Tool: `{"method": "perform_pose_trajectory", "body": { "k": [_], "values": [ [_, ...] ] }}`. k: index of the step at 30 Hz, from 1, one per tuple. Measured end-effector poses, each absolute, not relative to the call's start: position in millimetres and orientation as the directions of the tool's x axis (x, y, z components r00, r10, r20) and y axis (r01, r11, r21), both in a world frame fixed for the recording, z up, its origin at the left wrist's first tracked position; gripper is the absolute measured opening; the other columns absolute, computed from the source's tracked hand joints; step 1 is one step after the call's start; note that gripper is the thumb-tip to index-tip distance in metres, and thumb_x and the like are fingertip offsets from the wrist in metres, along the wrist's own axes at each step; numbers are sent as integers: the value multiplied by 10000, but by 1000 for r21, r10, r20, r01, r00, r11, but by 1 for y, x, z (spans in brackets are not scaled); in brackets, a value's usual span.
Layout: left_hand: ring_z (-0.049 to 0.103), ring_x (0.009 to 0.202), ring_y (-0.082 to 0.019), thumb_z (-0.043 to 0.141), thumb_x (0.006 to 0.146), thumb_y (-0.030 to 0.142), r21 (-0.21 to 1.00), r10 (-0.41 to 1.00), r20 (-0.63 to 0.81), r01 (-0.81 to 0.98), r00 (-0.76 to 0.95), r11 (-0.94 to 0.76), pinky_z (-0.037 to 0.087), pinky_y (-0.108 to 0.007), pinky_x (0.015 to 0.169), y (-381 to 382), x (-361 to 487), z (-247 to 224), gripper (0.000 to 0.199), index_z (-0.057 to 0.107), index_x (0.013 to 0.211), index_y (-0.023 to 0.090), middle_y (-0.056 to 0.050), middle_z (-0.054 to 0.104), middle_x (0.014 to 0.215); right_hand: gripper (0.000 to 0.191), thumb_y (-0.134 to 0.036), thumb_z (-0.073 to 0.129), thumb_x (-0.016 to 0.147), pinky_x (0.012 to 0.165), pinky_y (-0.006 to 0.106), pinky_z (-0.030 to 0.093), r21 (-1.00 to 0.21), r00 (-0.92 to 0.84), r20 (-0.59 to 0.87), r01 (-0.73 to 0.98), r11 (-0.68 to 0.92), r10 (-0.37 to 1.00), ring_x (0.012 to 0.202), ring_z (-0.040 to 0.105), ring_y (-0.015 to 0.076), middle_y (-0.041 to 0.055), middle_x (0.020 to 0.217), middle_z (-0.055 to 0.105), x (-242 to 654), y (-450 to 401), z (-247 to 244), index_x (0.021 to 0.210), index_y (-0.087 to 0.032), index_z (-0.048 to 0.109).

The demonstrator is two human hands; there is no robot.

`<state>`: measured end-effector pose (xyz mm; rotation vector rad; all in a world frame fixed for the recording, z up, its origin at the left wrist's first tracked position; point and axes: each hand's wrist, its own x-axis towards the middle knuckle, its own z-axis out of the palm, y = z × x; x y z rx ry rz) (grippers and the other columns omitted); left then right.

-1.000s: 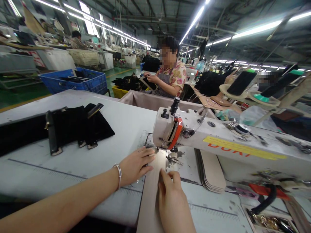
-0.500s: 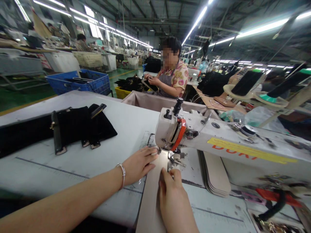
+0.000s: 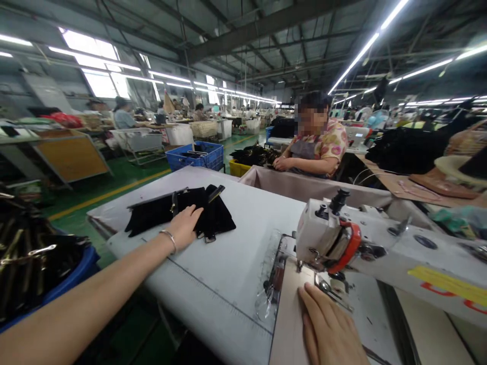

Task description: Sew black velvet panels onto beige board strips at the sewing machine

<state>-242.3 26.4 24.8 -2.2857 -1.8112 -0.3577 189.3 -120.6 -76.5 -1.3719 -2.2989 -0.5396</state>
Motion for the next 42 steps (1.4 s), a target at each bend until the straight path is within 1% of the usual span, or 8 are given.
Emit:
{"method": "perform_pose_trajectory", "body": {
  "k": [5,7,9,14,17,26,37,42],
  "values": [
    [385,1406,-285,360,880,126,13,911,339,967,236,-255,281,-460,1197,10,-266,44,593,357,1472,94,-123,371,1544,464,-127,427,913,1017,419,420,19,-383,430,909,416,817,1347,442,253,109,1498,442,174,-125,-51,1370,-145,505],
    [261,1468,-282,344,917,171,-42,843,418,934,339,-355,201,-465,1230,-16,-251,50,669,165,1562,173,-59,149,1636,423,-128,435,933,1035,424,406,-58,-351,364,916,397,863,1324,457,246,91,1476,472,171,-123,-40,1343,-172,534],
    [308,1451,-276,380,915,214,-91,764,437,869,474,-487,223,-488,1223,-50,-227,48,747,61,1582,315,18,145,1637,410,-159,442,960,1050,430,392,-123,-317,337,919,375,887,1298,473,246,84,1460,488,169,-120,-33,1361,-187,524],
    [551,1266,-284,618,869,463,150,616,109,599,780,-786,488,-401,1025,-95,-151,33,598,496,1433,307,-52,534,1434,474,-162,445,966,1066,432,373,-181,-290,329,915,361,899,1298,461,249,90,1479,461,168,-119,-30,1438,-204,456],
    [610,1131,-206,375,1021,333,279,695,128,647,707,-710,472,-361,1022,-58,-115,31,353,681,1166,235,-58,669,1209,459,-167,461,960,1053,442,382,-190,-286,336,912,363,897,1274,472,261,98,1432,504,167,-120,-30,1418,-197,482],
    [466,1325,-212,507,985,261,312,484,201,413,852,-856,335,-400,1168,-10,-41,-9,338,599,1294,163,-91,537,1412,374,-233,459,987,1040,443,379,-239,-272,313,905,353,910,1257,467,262,93,1393,532,169,-121,-25,1350,-191,539],
    [392,1392,-223,595,938,389,303,483,187,417,856,-857,264,-397,1202,-17,-40,-11,458,548,1326,150,-105,488,1458,364,-230,465,992,1082,448,365,-323,-321,240,864,387,916,1283,443,251,79,1407,516,172,-146,-20,1343,-194,554],
    [349,1427,-228,622,917,363,309,516,174,451,839,-837,285,-391,1200,-17,-39,-11,440,564,1302,160,-105,392,1529,929,-694,672,767,1179,468,279,-310,-402,188,842,442,896,1397,331,272,91,1535,387,167,-191,-19,1463,-135,414]
  ]
}}
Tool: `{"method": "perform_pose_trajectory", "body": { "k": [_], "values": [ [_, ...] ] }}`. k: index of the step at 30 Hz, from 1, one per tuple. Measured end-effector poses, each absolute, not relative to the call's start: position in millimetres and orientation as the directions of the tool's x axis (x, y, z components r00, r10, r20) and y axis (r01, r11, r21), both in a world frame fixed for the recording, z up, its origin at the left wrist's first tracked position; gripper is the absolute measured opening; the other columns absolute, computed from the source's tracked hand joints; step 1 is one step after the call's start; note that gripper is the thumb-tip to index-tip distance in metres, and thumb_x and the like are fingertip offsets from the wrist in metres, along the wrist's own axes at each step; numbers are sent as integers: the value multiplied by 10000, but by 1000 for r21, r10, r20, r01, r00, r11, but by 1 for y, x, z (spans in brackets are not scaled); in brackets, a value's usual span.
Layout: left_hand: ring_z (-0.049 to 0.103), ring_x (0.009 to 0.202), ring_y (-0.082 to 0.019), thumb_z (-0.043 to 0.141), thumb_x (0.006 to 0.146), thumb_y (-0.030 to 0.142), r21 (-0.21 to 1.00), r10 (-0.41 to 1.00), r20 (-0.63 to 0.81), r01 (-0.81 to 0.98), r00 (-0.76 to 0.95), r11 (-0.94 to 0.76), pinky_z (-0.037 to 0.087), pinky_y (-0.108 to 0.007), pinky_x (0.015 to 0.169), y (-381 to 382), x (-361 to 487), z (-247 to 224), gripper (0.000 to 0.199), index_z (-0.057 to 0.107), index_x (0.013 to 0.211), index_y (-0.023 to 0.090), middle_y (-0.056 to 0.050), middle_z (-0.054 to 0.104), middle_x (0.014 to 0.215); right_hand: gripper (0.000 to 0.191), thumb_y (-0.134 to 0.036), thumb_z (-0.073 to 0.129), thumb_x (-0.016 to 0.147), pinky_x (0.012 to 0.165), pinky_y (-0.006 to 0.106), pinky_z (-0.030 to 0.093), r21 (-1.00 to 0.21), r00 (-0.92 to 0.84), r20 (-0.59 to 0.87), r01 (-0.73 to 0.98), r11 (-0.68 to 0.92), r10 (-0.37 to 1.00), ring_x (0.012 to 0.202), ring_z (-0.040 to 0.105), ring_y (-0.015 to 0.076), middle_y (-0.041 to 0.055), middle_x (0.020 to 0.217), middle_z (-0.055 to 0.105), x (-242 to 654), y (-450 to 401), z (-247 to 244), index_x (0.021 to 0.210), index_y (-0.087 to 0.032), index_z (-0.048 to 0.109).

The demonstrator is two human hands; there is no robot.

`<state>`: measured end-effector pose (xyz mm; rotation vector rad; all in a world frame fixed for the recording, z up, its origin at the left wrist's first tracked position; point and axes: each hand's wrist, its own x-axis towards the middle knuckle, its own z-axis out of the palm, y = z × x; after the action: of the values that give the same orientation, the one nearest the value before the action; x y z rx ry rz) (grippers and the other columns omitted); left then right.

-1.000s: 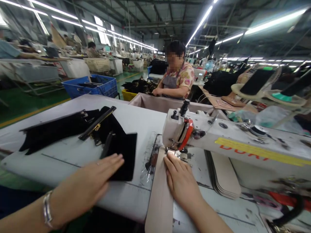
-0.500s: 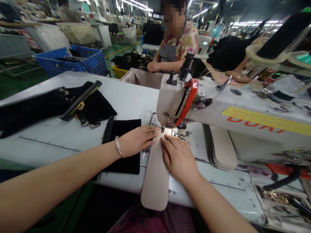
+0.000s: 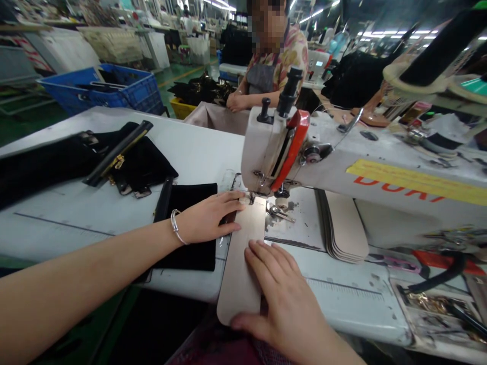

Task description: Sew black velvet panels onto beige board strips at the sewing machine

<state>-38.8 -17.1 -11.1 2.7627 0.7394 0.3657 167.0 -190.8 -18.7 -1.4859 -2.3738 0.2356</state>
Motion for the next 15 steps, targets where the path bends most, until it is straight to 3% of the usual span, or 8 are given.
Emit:
{"method": "perform_pose_trajectory", "body": {
  "k": [2,6,9,12,15],
  "values": [
    [381,1406,-227,628,910,356,315,516,167,450,840,-836,311,-391,1188,-17,-39,-10,434,566,1294,163,-104,395,1526,1079,-799,647,692,1191,483,259,-259,-436,208,839,479,876,1426,295,279,92,1569,329,165,-200,-23,1497,-140,364],
    [399,1389,-220,622,914,368,311,501,169,436,849,-844,330,-391,1184,-17,-40,-9,437,555,1294,163,-103,431,1493,1068,-793,612,711,1159,529,294,-168,-492,247,827,537,835,1416,311,326,142,1562,328,165,-201,-34,1498,-112,371],
    [388,1393,-203,619,915,385,301,487,163,427,858,-853,317,-370,1196,-19,-42,-9,433,560,1284,167,-88,444,1482,817,-641,581,835,1111,473,371,-89,-539,358,793,603,762,1347,413,300,131,1475,471,168,-200,-39,1434,-96,473],
    [375,1402,-195,597,929,405,290,483,147,429,863,-855,308,-362,1204,-22,-45,-8,435,553,1298,178,-73,430,1497,532,-480,398,998,1053,394,434,-12,-549,470,779,627,691,1281,491,239,82,1372,584,170,-200,-39,1351,-122,572],
    [368,1408,-195,587,936,416,286,485,135,435,864,-854,309,-367,1206,-23,-46,-8,452,539,1321,184,-67,419,1509,436,-325,314,1040,1025,366,460,6,-523,506,797,604,686,1254,525,211,51,1339,614,170,-200,-37,1307,-155,613]
  ]
}}
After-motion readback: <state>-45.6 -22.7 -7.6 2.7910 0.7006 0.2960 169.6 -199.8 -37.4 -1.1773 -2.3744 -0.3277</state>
